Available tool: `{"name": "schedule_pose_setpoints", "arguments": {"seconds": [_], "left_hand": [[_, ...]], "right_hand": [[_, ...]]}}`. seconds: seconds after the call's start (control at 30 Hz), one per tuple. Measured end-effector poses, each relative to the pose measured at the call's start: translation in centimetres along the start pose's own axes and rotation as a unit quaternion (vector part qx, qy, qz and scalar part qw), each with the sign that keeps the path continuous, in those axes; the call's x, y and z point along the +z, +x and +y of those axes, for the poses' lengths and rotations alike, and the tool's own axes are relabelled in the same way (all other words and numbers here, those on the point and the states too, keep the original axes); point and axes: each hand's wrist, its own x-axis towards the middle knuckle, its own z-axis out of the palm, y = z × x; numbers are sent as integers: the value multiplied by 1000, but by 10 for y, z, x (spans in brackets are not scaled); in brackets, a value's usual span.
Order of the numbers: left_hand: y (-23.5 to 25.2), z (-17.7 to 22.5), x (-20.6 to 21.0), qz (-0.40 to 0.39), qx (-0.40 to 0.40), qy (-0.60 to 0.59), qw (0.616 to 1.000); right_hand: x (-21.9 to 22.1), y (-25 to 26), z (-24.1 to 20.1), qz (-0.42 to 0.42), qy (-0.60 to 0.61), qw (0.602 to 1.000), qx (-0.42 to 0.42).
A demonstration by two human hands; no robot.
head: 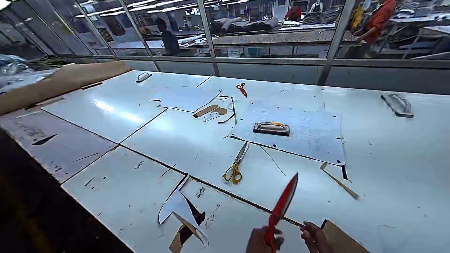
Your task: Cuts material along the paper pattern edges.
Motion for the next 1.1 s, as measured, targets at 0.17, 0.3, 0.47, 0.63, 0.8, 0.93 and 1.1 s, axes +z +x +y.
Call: {"name": "schedule_pose_setpoints", "arguments": {"seconds": [0.17,0.3,0.47,0.63,0.8,0.93,1.1], "left_hand": [[121,20,-112,181,1,208,961],[201,21,-171,191,-6,288,938],[262,-11,-191,158,-10,325,932],[275,-20,-193,107,-64,381,916],[277,-14,-198,70,-86,407,906],[275,-22,-214,89,-62,404,908],[273,-39,-263,139,-33,415,899]], "right_hand": [[20,42,33,10,-78,996,34],[48,81,66,58,-171,983,21],[73,108,89,159,-258,953,13],[80,109,89,165,-354,921,2],[83,153,86,151,-351,924,4],[99,242,75,122,-319,938,-56],[130,375,35,51,-292,952,-79]]}}
